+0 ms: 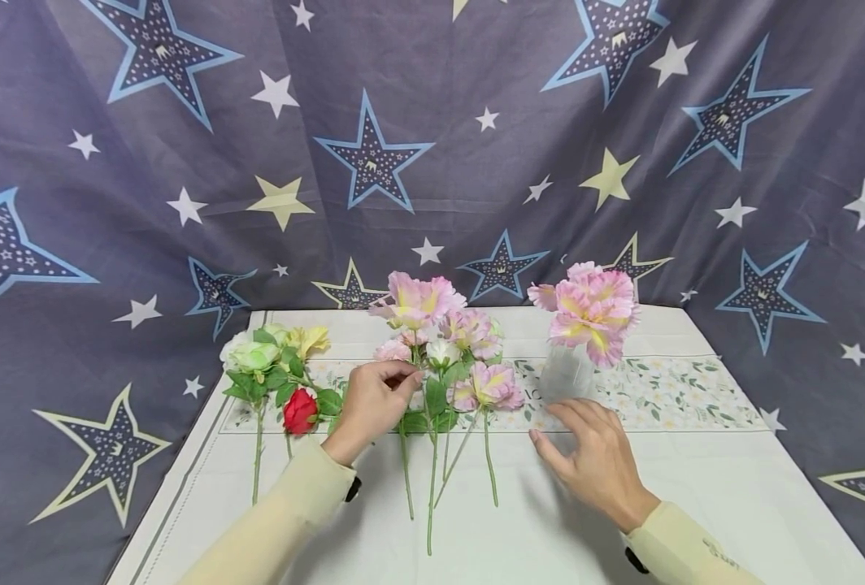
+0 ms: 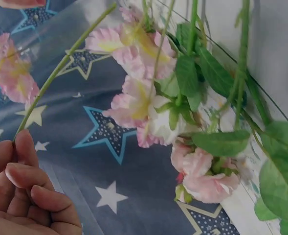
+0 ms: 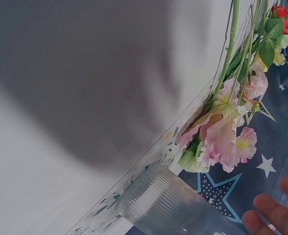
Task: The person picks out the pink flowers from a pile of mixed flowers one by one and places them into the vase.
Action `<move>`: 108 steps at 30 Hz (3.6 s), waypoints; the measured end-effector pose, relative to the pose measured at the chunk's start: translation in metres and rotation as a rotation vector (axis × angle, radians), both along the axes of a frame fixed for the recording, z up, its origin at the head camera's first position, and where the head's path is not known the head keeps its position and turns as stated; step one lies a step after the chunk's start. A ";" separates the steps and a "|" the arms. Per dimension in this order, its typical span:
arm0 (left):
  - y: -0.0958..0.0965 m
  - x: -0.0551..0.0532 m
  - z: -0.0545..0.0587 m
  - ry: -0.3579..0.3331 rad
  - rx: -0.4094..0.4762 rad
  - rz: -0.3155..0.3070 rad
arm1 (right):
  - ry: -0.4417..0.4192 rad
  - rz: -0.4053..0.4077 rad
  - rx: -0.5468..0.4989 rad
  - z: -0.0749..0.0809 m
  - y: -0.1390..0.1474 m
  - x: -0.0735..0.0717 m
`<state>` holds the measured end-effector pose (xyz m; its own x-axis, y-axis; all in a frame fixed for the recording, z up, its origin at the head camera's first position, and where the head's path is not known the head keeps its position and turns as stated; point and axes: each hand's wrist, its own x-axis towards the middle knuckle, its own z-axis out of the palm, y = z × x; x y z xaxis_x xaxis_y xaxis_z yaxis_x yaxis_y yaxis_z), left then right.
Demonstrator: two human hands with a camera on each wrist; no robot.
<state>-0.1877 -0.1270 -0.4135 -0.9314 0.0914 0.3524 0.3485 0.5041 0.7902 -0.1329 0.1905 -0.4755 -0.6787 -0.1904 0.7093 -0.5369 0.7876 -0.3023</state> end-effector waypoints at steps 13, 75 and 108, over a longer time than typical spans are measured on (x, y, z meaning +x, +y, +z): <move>0.019 0.008 -0.002 0.028 0.057 -0.103 | 0.030 0.023 -0.026 0.004 -0.008 -0.002; 0.069 0.025 -0.002 0.155 -0.020 -0.326 | 0.157 0.271 -0.186 0.027 -0.058 -0.007; 0.037 0.017 -0.028 0.063 -0.097 -0.193 | 0.162 0.150 -0.164 0.039 -0.048 -0.057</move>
